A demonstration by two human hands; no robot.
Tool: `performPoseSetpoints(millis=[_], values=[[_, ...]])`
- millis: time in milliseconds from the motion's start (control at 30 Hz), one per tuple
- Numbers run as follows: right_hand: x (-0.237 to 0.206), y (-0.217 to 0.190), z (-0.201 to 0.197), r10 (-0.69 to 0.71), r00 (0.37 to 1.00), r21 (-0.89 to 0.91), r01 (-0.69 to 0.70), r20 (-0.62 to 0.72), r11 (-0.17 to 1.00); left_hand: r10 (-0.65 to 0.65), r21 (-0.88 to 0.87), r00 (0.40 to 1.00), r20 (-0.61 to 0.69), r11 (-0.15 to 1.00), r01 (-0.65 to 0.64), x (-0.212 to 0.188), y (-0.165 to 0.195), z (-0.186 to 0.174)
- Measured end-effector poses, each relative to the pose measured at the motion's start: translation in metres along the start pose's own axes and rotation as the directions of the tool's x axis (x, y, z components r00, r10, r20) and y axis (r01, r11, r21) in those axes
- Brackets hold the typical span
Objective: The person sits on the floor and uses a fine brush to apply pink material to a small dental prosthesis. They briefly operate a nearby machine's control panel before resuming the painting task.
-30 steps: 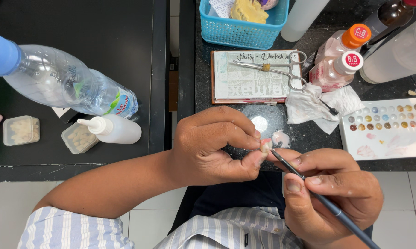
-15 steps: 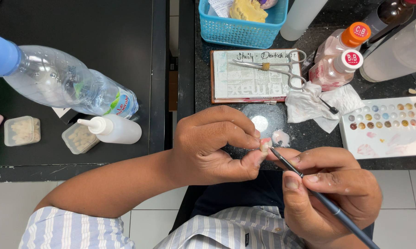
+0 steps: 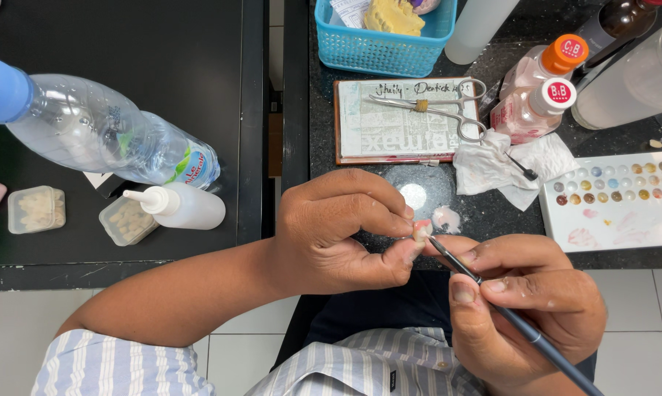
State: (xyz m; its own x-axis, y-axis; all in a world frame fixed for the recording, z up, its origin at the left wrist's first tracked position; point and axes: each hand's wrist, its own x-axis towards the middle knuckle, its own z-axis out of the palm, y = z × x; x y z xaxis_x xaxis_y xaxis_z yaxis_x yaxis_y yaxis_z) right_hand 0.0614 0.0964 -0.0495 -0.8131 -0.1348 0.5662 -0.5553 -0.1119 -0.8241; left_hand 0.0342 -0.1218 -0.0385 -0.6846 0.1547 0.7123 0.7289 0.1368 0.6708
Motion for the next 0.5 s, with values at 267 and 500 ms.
performPoseSetpoints(millis=[267, 500], values=[[0.0018, 0.0007, 0.0008, -0.011, 1.0, 0.019, 0.011, -0.023, 1.0, 0.008, 0.017, 1.0, 0.0, 1.0, -0.008, -0.0001, 0.0, 0.0018], [0.0038, -0.0007, 0.0017, -0.035, 0.999, -0.015, 0.035, -0.003, 0.999, 0.016, 0.024, 1.0, 0.0, 1.0, -0.016, 0.0009, 0.0003, 0.002]])
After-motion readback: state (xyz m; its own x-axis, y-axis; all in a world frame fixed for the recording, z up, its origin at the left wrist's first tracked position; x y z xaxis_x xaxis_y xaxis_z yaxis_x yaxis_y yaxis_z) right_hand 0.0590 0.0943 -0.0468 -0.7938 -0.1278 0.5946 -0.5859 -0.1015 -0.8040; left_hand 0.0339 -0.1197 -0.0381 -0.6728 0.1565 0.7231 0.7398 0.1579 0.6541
